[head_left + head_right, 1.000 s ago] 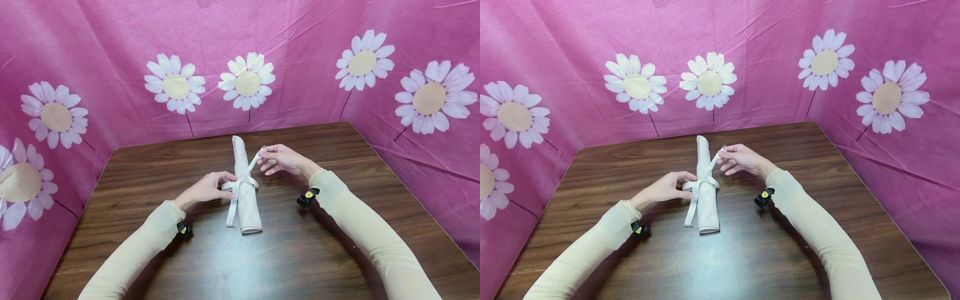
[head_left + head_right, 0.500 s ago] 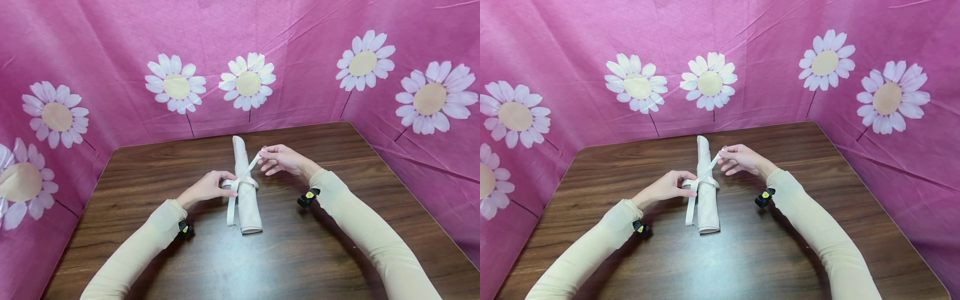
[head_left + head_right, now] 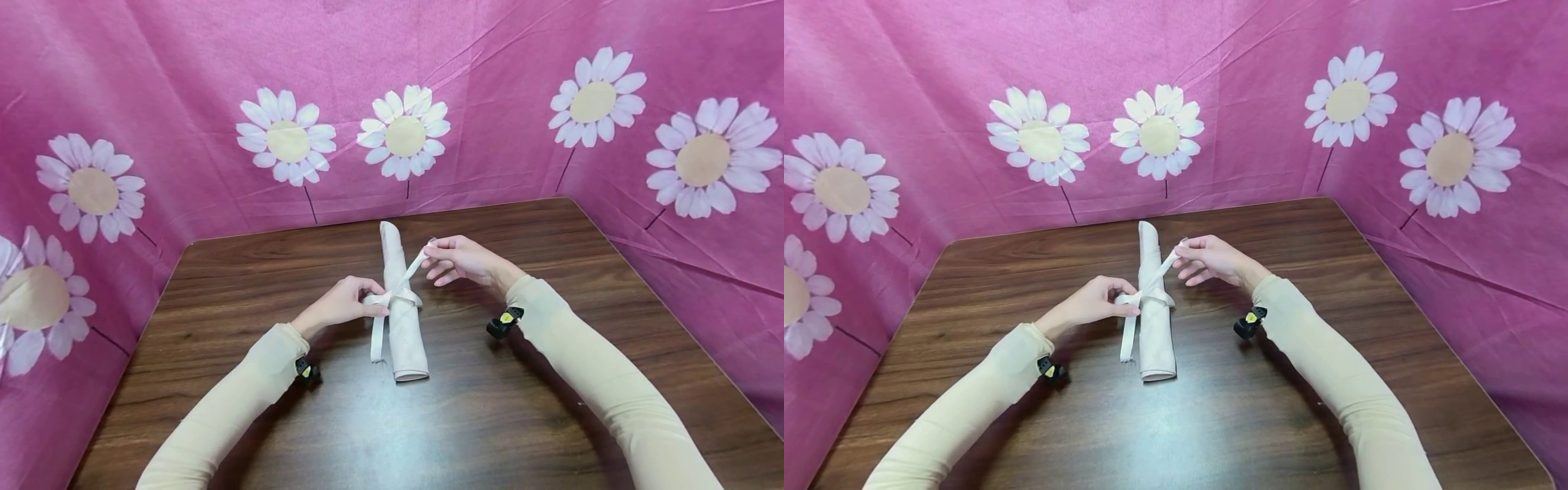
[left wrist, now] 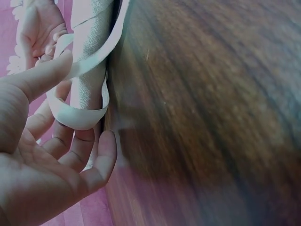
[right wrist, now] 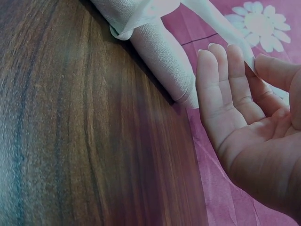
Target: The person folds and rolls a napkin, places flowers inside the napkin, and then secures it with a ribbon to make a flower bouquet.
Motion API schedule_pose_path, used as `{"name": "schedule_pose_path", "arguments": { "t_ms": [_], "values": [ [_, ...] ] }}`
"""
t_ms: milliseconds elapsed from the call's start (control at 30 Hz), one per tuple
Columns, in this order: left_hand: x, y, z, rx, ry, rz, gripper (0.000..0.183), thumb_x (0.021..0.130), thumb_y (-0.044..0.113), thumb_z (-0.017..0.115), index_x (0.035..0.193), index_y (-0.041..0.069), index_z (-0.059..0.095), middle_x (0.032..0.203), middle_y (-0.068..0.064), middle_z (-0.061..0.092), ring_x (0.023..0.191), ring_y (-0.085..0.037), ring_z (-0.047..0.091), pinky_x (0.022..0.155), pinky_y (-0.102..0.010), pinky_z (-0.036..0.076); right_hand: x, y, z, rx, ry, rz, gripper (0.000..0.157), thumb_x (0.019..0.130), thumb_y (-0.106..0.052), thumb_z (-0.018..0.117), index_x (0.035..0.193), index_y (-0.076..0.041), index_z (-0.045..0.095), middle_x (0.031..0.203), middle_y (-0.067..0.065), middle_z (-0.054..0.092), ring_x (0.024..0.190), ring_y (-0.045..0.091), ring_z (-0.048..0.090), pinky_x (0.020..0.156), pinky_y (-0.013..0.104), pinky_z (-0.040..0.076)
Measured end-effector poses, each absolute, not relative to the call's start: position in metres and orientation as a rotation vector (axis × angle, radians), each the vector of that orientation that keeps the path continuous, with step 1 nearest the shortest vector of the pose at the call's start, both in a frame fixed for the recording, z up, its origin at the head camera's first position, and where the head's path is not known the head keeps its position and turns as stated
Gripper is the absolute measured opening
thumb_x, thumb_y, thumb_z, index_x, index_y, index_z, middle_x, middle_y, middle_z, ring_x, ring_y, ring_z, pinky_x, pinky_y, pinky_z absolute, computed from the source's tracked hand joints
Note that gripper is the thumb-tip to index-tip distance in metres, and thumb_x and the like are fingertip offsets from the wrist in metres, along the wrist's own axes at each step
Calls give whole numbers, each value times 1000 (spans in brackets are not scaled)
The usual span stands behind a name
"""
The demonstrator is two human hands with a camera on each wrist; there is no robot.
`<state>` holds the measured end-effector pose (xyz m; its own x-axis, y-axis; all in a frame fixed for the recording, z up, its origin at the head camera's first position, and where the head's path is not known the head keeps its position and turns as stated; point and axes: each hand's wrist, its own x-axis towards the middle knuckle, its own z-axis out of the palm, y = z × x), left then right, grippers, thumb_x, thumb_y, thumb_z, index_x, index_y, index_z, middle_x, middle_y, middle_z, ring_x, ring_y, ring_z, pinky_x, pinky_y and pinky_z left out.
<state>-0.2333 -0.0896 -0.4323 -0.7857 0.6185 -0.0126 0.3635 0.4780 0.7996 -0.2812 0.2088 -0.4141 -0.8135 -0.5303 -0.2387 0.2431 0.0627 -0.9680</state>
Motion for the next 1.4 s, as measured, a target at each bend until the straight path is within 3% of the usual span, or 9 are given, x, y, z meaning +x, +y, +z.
{"name": "schedule_pose_path", "arguments": {
  "t_ms": [300,833,1100,1400],
  "values": [
    [-234,-87,-432,821,2430,1236,13,90,18,79,101,11,76,81,6,66,69,-8,50,64,-24,41,-282,210,-414,-281,1793,-1807,17,106,-20,56,110,-5,63,107,21,68,79,19,72,74,42,60],
    [-238,-87,-431,827,2416,1310,9,93,12,75,101,7,75,83,4,70,72,-8,59,67,-23,47,-280,212,-412,-288,1796,-1809,16,106,-21,57,108,-7,64,105,19,69,79,19,72,74,42,60],
    [-243,-84,-425,808,2413,1366,7,93,8,73,100,7,74,92,-1,71,73,-11,62,66,-24,50,-279,215,-413,-268,1791,-1813,16,106,-20,56,109,-6,63,104,18,68,79,20,72,75,43,60],
    [-243,-84,-427,790,2317,1477,10,96,1,67,104,0,73,98,-18,72,83,-21,66,75,-40,57,-280,215,-415,-260,1796,-1813,15,106,-19,56,109,-6,64,104,20,67,78,20,72,73,43,60]
  ]
}}
